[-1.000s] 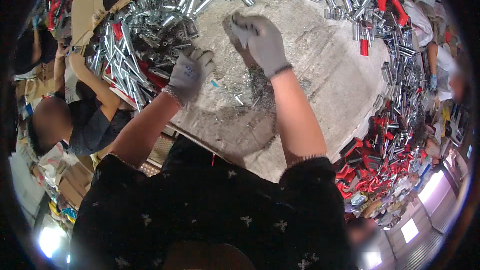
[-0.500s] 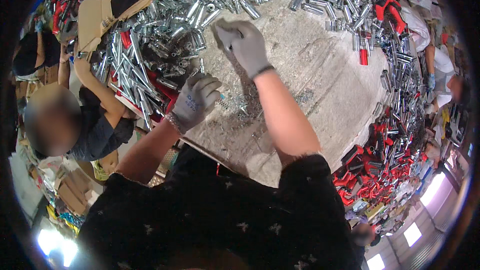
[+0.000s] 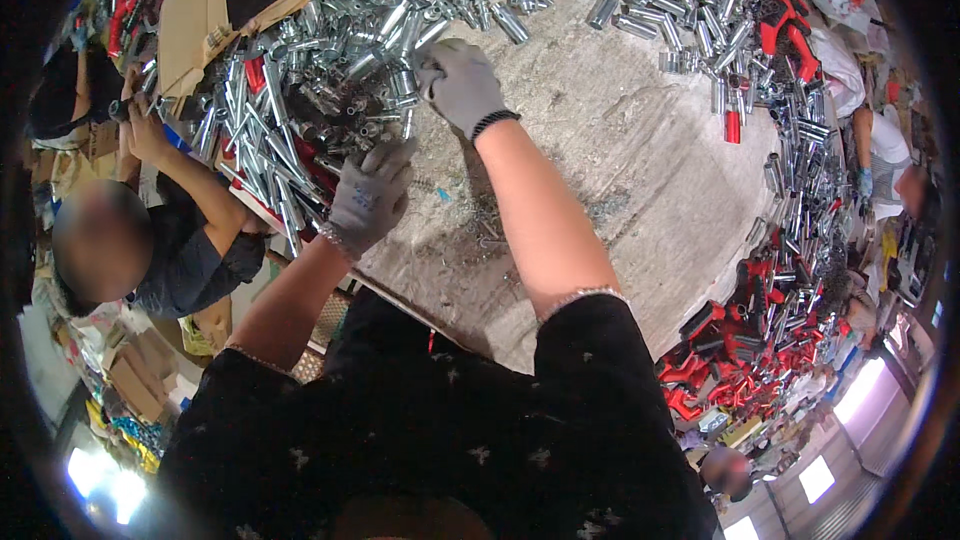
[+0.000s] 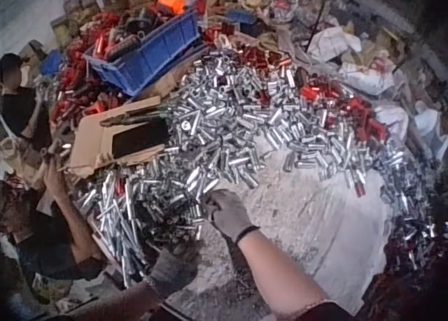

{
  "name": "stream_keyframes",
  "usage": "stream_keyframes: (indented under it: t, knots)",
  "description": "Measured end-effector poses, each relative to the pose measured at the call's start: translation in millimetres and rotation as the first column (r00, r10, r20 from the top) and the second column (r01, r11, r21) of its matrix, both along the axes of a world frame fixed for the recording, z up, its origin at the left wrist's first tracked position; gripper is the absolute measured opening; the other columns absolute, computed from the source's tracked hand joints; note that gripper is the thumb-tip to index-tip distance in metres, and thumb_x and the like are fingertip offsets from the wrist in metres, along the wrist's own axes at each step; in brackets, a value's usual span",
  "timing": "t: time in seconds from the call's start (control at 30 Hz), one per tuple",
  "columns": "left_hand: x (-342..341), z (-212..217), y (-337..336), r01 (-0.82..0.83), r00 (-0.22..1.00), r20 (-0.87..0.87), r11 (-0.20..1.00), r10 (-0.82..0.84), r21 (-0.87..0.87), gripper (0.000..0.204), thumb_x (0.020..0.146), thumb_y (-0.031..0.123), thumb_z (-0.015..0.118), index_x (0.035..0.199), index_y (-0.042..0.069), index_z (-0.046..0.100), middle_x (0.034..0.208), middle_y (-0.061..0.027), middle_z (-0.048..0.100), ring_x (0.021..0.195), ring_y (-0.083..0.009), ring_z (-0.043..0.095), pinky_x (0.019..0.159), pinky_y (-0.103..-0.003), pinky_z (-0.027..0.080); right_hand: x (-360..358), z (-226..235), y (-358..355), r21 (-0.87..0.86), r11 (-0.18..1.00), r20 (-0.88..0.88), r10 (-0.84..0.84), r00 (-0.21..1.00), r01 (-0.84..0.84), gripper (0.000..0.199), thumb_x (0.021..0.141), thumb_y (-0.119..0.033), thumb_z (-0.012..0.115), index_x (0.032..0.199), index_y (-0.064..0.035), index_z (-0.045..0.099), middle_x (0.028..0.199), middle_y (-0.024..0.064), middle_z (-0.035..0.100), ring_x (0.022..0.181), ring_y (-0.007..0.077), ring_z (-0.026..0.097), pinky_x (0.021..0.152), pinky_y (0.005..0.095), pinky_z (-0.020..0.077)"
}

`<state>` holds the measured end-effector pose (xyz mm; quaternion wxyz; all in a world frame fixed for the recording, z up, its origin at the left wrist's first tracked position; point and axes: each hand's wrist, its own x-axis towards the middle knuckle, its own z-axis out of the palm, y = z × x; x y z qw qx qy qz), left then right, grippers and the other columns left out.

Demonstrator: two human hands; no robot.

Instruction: Sorting and organizing metal pipe fittings and clearing debris on a factory work surface.

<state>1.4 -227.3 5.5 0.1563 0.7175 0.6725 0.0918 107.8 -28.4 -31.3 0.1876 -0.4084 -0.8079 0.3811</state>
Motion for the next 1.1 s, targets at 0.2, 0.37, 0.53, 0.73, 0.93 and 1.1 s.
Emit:
stream_keyframes:
  t: [0.2,0.37,0.53,0.73,0.93,1.1]
  knots:
    - [-5.5,-20.8,14.5,-0.053,0.999,0.004,0.998,0.053,-0.027,0.024,0.088,0.017,0.056,0.11,0.01,0.065,0.14,-0.0062,0.053,0.129,-0.0267,0.047,0.102,-0.047,0.04,11.5,27.3,10.5,-0.059,0.861,0.548,0.451,0.704,-0.506,0.023,0.089,-0.016,0.058,0.104,-0.0075,0.072,0.101,0.0154,0.069,0.095,0.035,0.065,0.089,0.0419,0.0528]
    - [-2.8,0.8,18.6,-0.006,0.986,-0.166,0.997,-0.008,-0.083,0.028,0.085,0.02,0.061,0.11,0.009,0.065,0.14,-0.0066,0.053,0.129,-0.0265,0.047,0.099,-0.045,0.042,15.2,22.4,10.4,-0.025,0.99,0.034,0.141,0.989,-0.14,0.019,0.088,-0.018,0.062,0.096,-0.0053,0.073,0.102,0.0184,0.069,0.098,0.0367,0.064,0.092,0.0444,0.0505]
    - [-8.3,0.0,15.4,-0.023,0.995,-0.1,0.997,0.016,-0.071,0.031,0.076,0.019,0.066,0.105,0.007,0.064,0.141,-0.0081,0.051,0.13,-0.0283,0.047,0.1,-0.047,0.043,0.3,22.4,13.6,-0.06,0.953,0.402,0.297,0.866,-0.298,0.022,0.087,-0.015,0.06,0.104,-0.0083,0.074,0.1,0.0197,0.069,0.096,0.0358,0.065,0.088,0.0446,0.0531]
    - [-21.1,-4.9,6.3,-0.021,1.0,-0.012,0.999,0.022,0.046,0.028,0.072,0.014,0.067,0.097,0.004,0.062,0.14,-0.0092,0.053,0.128,-0.0301,0.051,0.097,-0.049,0.046,31.5,33.5,-0.1,-0.108,0.961,0.069,0.263,0.962,-0.255,0.02,0.089,-0.022,0.064,0.095,-0.0067,0.076,0.1,0.0157,0.07,0.096,0.0346,0.065,0.09,0.0421,0.0526]
    - [-25.1,-3.2,4.3,-0.022,1.0,0.02,0.999,0.022,0.033,0.027,0.072,0.012,0.066,0.097,0.003,0.064,0.138,-0.0098,0.055,0.127,-0.0296,0.051,0.098,-0.048,0.045,37.9,40.3,-46.9,-0.396,0.747,0.464,0.665,0.586,-0.534,0.018,0.089,-0.022,0.067,0.096,-0.0074,0.074,0.115,0.0157,0.065,0.111,0.0345,0.06,0.096,0.0432,0.0499]
    - [-30.2,-0.9,1.2,-0.001,0.999,-0.035,1.0,0.0,-0.018,0.035,0.075,0.015,0.066,0.109,0.006,0.065,0.142,-0.0094,0.052,0.132,-0.0288,0.047,0.106,-0.047,0.04,43.2,26.3,-68.4,-0.058,0.97,0.011,0.237,0.972,-0.236,0.022,0.086,-0.019,0.068,0.105,-0.0076,0.073,0.115,0.0163,0.065,0.111,0.0374,0.058,0.096,0.0447,0.0491]
